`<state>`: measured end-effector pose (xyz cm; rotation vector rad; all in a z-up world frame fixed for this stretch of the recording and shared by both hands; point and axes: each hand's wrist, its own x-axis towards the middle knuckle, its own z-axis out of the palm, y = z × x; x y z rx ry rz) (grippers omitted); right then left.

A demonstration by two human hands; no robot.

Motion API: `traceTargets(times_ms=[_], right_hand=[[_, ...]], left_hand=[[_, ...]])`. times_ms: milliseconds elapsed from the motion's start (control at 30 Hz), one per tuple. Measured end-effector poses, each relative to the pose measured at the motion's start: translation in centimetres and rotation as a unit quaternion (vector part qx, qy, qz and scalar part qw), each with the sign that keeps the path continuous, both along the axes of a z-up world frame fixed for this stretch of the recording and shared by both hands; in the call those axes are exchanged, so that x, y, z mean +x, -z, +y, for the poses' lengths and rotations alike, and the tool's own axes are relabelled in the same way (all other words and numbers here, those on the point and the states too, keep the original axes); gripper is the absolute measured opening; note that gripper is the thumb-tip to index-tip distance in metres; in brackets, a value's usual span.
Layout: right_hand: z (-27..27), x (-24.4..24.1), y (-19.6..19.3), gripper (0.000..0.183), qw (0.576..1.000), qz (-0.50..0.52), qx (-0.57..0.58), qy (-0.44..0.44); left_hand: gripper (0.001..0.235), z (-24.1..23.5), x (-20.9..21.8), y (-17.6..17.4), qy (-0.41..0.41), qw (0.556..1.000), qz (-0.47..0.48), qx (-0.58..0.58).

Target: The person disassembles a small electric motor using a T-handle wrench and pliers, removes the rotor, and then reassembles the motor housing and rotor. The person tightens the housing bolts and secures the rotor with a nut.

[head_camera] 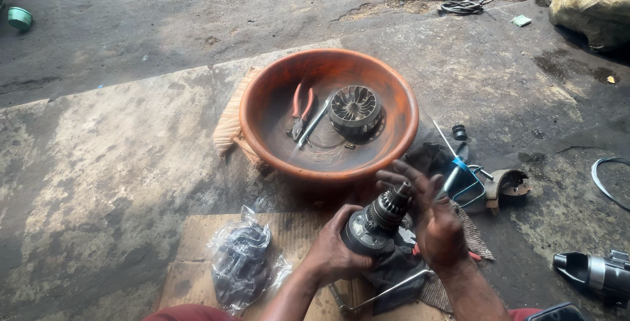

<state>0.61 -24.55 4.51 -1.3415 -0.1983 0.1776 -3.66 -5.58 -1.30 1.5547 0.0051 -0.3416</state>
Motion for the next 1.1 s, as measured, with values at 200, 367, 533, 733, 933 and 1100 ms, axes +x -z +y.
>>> traceTargets(times_ms=[200,367,533,733,933,1100], right_hand=[[-0.1,-0.5,0.0,0.070,0.994,-0.018,0.029,-0.101],[0.2,-0.5,0.7,0.073,0.980,0.018,0.129,-0.151],[0.7,-0.8,1.5,0.079,0.969,0.034,0.147,-0.195],[2.1,-0.6,2.6,0.073,0.992,0.007,0.043,-0.117],[3.2,-0.5,3.8,0.038,0.989,0.058,-0.133,-0.029],[2.6,-0.8,2.9,0.041,0.982,-0.046,-0.168,-0.077]], left_hand=[[0.090,0.2,0.4,1.3,0.018,0.996,0.087,-0.021],[0.086,2.2,1.0,0.6,0.054,0.996,0.063,0.030],[0.096,3.8,1.5,-0.6,0.009,0.998,0.007,0.064],[0.078,3.8,1.4,-1.1,-0.018,0.999,0.031,-0.022],[0.072,3.7,1.6,-0.7,-0.012,0.999,0.041,-0.027],[0.070,3.9,1.7,-0.5,-0.005,0.999,0.044,-0.029]])
